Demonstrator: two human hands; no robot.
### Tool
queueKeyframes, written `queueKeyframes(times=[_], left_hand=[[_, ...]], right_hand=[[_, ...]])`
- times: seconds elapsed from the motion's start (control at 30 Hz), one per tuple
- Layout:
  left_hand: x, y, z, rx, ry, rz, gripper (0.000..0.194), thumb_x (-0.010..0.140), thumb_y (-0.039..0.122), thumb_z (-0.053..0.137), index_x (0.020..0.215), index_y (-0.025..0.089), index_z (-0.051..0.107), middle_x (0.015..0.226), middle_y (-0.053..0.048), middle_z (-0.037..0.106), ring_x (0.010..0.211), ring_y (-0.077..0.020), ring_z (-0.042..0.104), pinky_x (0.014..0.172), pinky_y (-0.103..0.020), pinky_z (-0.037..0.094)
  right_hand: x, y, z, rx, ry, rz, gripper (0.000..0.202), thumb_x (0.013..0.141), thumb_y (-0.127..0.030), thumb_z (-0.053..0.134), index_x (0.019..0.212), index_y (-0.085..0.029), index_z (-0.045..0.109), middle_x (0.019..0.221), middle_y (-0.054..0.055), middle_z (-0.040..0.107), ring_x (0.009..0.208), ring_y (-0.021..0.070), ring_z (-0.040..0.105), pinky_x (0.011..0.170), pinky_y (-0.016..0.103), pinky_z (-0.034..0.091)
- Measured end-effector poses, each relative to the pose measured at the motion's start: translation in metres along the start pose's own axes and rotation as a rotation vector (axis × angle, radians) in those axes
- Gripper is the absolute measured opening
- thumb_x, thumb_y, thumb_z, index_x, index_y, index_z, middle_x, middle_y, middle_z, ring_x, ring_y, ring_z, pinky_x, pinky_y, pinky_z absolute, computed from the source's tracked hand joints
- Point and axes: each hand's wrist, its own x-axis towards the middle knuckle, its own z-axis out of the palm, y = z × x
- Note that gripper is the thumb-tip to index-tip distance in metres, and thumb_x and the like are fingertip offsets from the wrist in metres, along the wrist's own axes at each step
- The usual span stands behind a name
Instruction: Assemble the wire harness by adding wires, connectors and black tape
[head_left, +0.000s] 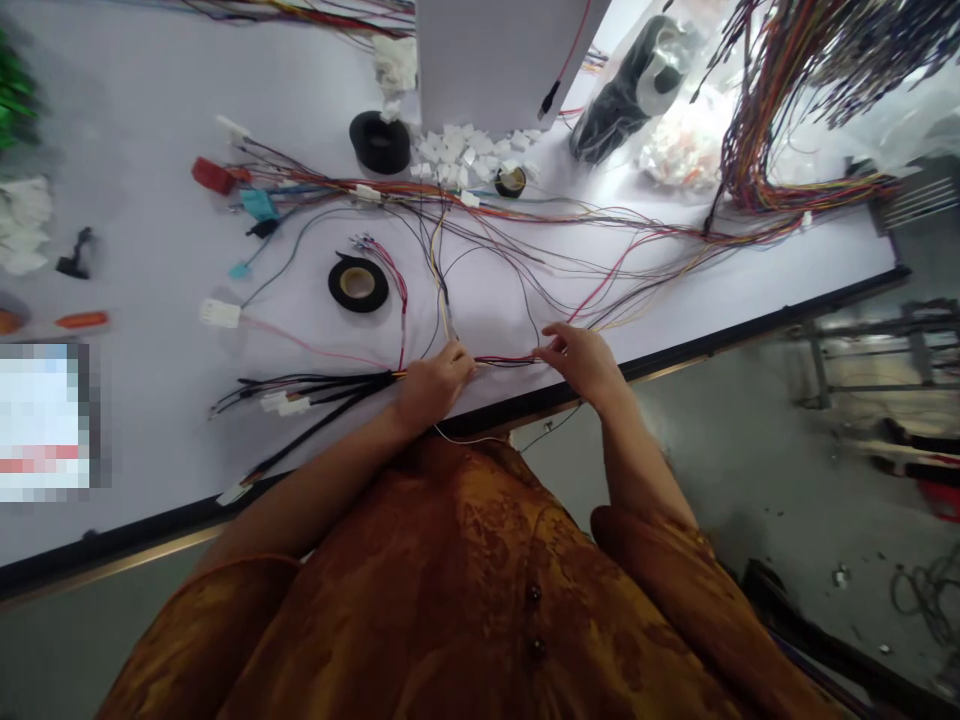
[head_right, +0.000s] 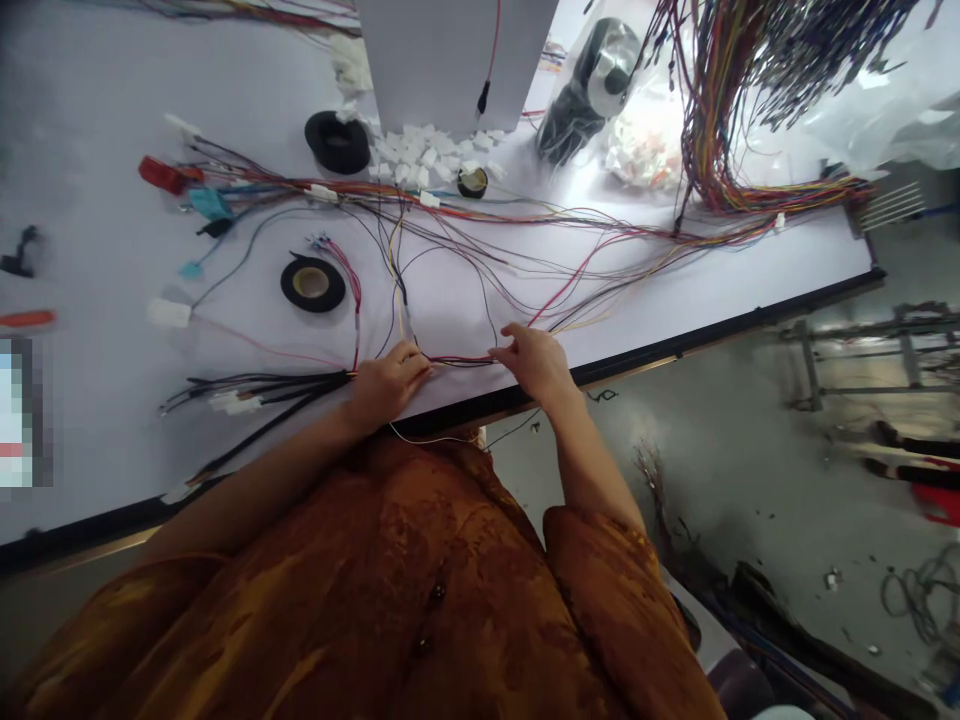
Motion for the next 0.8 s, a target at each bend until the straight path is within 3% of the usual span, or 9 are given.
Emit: queueKeyframes(times=[0.13,0.27,0.37,0.43,0.5,0.57,0.73,0.77,0.8], left_hand=[[0.001,-0.002,-0.005,-0.072,-0.062,-0.018,0.018,0.098,0.03,0.054,0.093,0.019,0.067,0.1,-0.008,0.066,0.082,-0.0183,0.065,0.062,-0.027,0.04],[0.011,-0.005,-0.012,-0.283,-0.021,-0.041,0.021,0.096,0.035,0.058,0.09,0.018,0.068,0.095,-0.006,0.069,0.085,-0.0192,0.065,0.071,-0.029,0.046],[0.035,-0.001,-0.027,-0.679,0.078,-0.194,0.026,0.097,0.038,0.053,0.101,0.016,0.067,0.098,-0.007,0.072,0.072,-0.0138,0.06,0.065,-0.026,0.047],[0.056,0.003,-0.043,-0.965,-0.015,-0.301,0.03,0.098,0.039,0.05,0.107,0.014,0.064,0.101,-0.009,0.073,0.049,-0.0065,0.044,0.048,-0.023,0.037],[0.077,0.004,-0.063,-1.165,-0.089,-0.361,0.034,0.099,0.042,0.048,0.108,0.013,0.063,0.097,-0.009,0.071,0.041,-0.0021,0.031,0.04,-0.02,0.027],[0.095,0.0,-0.082,-1.245,-0.004,-0.409,0.037,0.099,0.046,0.049,0.108,0.013,0.062,0.089,-0.006,0.068,0.039,-0.0007,0.03,0.04,-0.019,0.024],[0.113,-0.026,-0.107,-1.223,0.425,-0.457,0.034,0.099,0.05,0.048,0.113,0.021,0.06,0.073,0.002,0.058,0.043,-0.0032,0.033,0.042,-0.02,0.024],[0.111,-0.03,-0.108,-1.182,0.463,-0.458,0.031,0.1,0.047,0.047,0.114,0.022,0.06,0.07,0.003,0.056,0.043,-0.004,0.032,0.042,-0.021,0.023],[0.108,-0.032,-0.109,-1.121,0.399,-0.443,0.028,0.101,0.044,0.047,0.114,0.023,0.06,0.066,0.004,0.055,0.043,-0.0049,0.031,0.043,-0.022,0.023]], right_hand=[[0.026,-0.011,0.013,0.381,-0.052,-0.123,0.027,0.086,-0.042,0.066,0.071,-0.019,0.065,0.068,0.001,0.059,0.065,0.014,0.051,0.065,0.029,0.041],[0.03,-0.029,0.013,0.846,0.101,-0.177,0.044,0.098,-0.056,0.04,0.079,-0.021,0.06,0.07,0.0,0.053,0.065,0.0123,0.05,0.066,0.026,0.044],[0.02,-0.041,0.022,0.83,-0.082,-0.377,0.043,0.096,-0.056,0.048,0.079,-0.02,0.064,0.079,0.002,0.059,0.076,0.0135,0.055,0.076,0.028,0.046],[0.015,-0.045,0.033,0.787,-0.211,-0.431,0.042,0.095,-0.055,0.051,0.082,-0.019,0.068,0.076,0.001,0.058,0.075,0.0138,0.055,0.074,0.028,0.045],[0.014,-0.044,0.046,0.807,-0.208,-0.382,0.043,0.095,-0.056,0.05,0.086,-0.019,0.07,0.071,0.0,0.055,0.07,0.0133,0.052,0.071,0.028,0.044],[0.015,-0.041,0.054,0.835,-0.17,-0.315,0.045,0.094,-0.057,0.05,0.086,-0.018,0.071,0.067,-0.002,0.051,0.066,0.0127,0.049,0.067,0.027,0.042],[0.018,-0.036,0.058,0.814,-0.133,-0.313,0.043,0.093,-0.055,0.052,0.085,-0.018,0.072,0.064,-0.002,0.05,0.064,0.0123,0.048,0.065,0.027,0.04],[0.018,-0.036,0.058,0.805,-0.126,-0.308,0.042,0.093,-0.054,0.052,0.085,-0.018,0.072,0.064,-0.002,0.051,0.064,0.0124,0.049,0.065,0.027,0.04],[0.017,-0.038,0.058,0.795,-0.123,-0.304,0.042,0.093,-0.054,0.052,0.084,-0.018,0.072,0.064,-0.002,0.053,0.064,0.0127,0.05,0.065,0.027,0.041]])
